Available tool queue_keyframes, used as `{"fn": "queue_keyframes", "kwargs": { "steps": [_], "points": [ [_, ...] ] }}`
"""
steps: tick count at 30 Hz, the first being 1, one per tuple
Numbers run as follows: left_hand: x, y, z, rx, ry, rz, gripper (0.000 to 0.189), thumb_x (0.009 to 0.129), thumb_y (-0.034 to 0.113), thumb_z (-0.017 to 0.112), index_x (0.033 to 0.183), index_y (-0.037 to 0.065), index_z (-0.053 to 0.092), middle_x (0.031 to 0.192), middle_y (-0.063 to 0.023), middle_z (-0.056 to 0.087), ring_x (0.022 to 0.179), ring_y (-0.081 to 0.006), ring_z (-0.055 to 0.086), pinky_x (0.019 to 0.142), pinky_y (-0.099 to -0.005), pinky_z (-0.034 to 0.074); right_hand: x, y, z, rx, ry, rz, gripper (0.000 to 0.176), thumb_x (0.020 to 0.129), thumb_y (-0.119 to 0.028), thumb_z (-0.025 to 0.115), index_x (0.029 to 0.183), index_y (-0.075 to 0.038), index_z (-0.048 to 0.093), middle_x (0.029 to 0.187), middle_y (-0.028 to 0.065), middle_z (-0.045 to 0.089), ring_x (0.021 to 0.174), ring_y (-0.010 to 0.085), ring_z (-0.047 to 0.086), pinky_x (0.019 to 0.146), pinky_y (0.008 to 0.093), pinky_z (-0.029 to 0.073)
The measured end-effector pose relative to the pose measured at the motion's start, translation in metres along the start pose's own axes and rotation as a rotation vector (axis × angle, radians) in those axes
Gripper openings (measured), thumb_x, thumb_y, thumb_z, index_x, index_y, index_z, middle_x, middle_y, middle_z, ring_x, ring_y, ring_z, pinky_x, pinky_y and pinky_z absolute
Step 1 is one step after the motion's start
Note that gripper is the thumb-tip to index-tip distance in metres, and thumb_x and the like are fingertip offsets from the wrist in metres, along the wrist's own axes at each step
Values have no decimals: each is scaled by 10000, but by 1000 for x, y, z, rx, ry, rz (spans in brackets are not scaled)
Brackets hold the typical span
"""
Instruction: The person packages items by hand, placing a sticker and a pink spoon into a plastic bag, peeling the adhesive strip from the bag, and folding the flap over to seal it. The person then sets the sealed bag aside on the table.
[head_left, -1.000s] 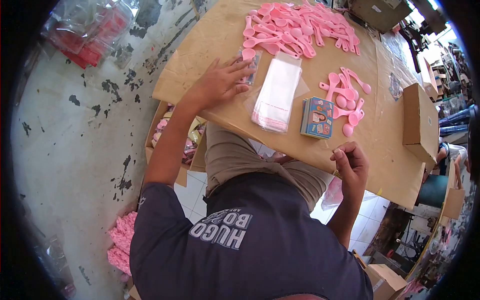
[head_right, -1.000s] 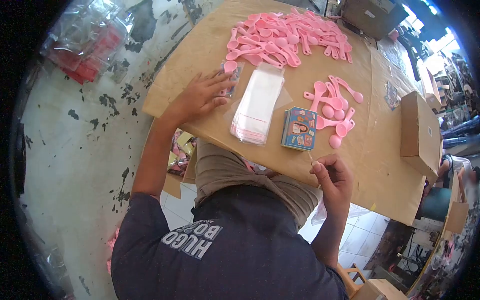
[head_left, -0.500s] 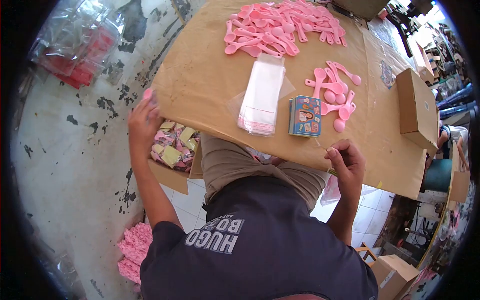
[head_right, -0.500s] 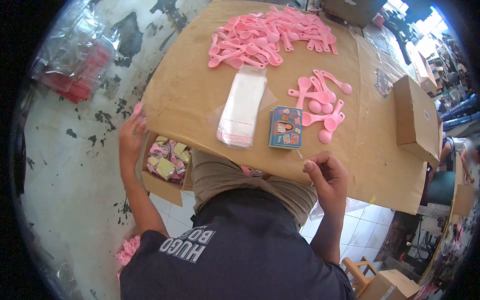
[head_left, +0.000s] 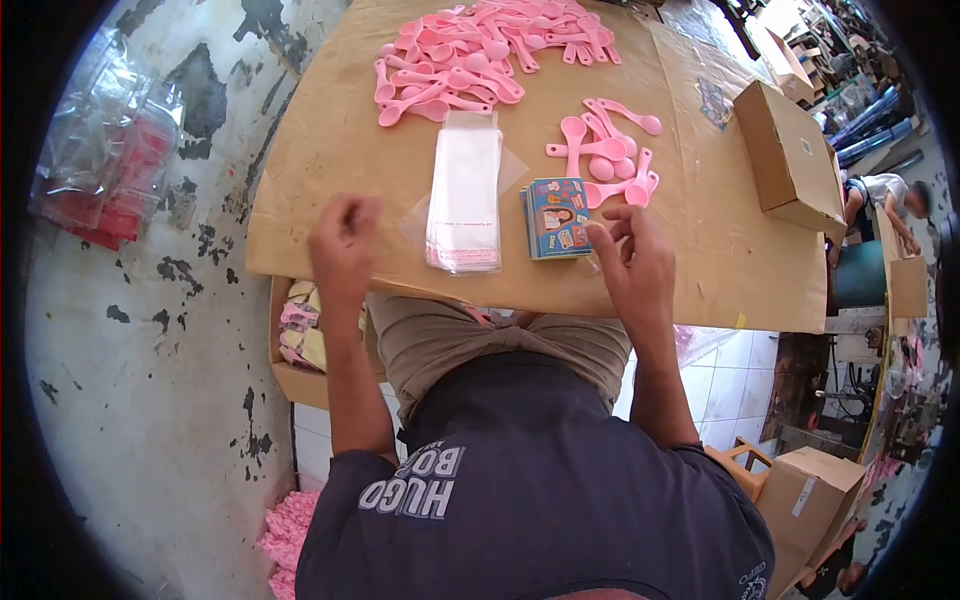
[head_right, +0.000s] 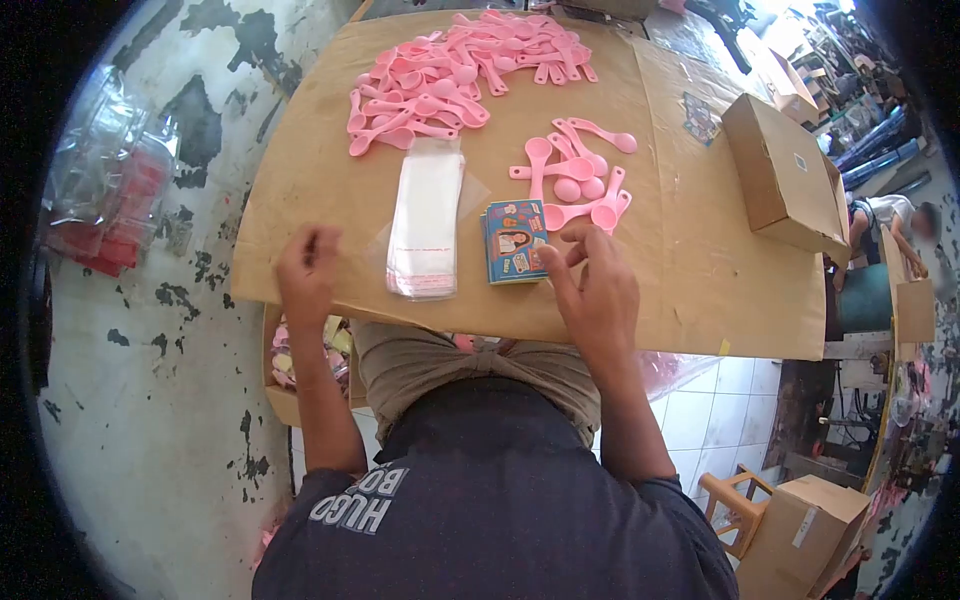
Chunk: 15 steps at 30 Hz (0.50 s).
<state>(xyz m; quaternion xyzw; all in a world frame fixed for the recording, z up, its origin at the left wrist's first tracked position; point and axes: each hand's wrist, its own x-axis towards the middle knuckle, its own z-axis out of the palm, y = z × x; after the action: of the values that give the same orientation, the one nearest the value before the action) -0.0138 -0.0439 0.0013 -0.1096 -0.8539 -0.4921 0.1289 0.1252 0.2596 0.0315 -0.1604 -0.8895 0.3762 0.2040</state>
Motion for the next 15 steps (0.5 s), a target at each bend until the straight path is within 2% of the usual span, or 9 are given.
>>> {"fn": "queue_keyframes", "kwargs": {
  "steps": [2, 3, 5, 7, 11, 12, 15],
  "points": [
    [10, 18, 29, -27, -162, -105, 339, 933, 303, 762, 897, -22, 673, 712, -52, 592, 649, -119, 486, 607, -310, 442, 4, 4, 8, -50, 2, -34, 323, 916, -305, 764, 1008, -30, 622, 809, 91, 609, 641, 197, 536, 603, 375, 434],
    [12, 25, 38, -28, -164, -101, 339, 933, 303, 762, 897, -22, 673, 712, -52, 592, 649, -119, 486, 607, -310, 442, 6, 6, 11, -95, -1, -69, 357, 909, -334, 769, 1010, -29, 614, 820, 94, 600, 677, 216, 553, 631, 391, 449],
    [18, 34, 51, 113, -267, -137, 394, 870, 337, 820, 839, -19, 653, 690, -67, 601, 629, -134, 517, 594, -327, 448, 10, 6, 13, -67, -36, -44, 367, 898, -332, 781, 1003, -24, 612, 818, 96, 593, 709, 224, 561, 647, 394, 456],
    [21, 35, 53, 114, -280, -143, 389, 840, 322, 845, 827, -13, 648, 697, -73, 621, 626, -141, 540, 596, -331, 461, 12, 11, 15, -40, -73, -15, 378, 888, -331, 793, 997, -18, 610, 816, 98, 586, 740, 233, 569, 664, 397, 464],
    [24, 26, 54, 36, -248, -201, 356, 786, 250, 888, 829, -10, 650, 723, -77, 666, 637, -151, 600, 613, -316, 501, 12, 19, 24, 167, -40, 28, 363, 863, -268, 829, 987, -7, 608, 820, 78, 617, 725, 184, 574, 658, 356, 473],
    [24, 24, 54, 39, -247, -205, 356, 786, 250, 888, 829, -10, 650, 723, -77, 666, 637, -151, 600, 613, -316, 501, 12, 19, 26, 253, -24, 56, 349, 856, -236, 838, 982, -3, 611, 817, 69, 629, 716, 165, 573, 650, 342, 473],
    [23, 20, 54, -50, -171, -193, 336, 804, 231, 879, 858, -10, 652, 733, -43, 659, 673, -117, 599, 634, -282, 503, 15, 18, 24, 245, -43, 109, 311, 852, -204, 844, 941, 0, 626, 798, 62, 653, 700, 138, 574, 643, 313, 476]
  ]
}}
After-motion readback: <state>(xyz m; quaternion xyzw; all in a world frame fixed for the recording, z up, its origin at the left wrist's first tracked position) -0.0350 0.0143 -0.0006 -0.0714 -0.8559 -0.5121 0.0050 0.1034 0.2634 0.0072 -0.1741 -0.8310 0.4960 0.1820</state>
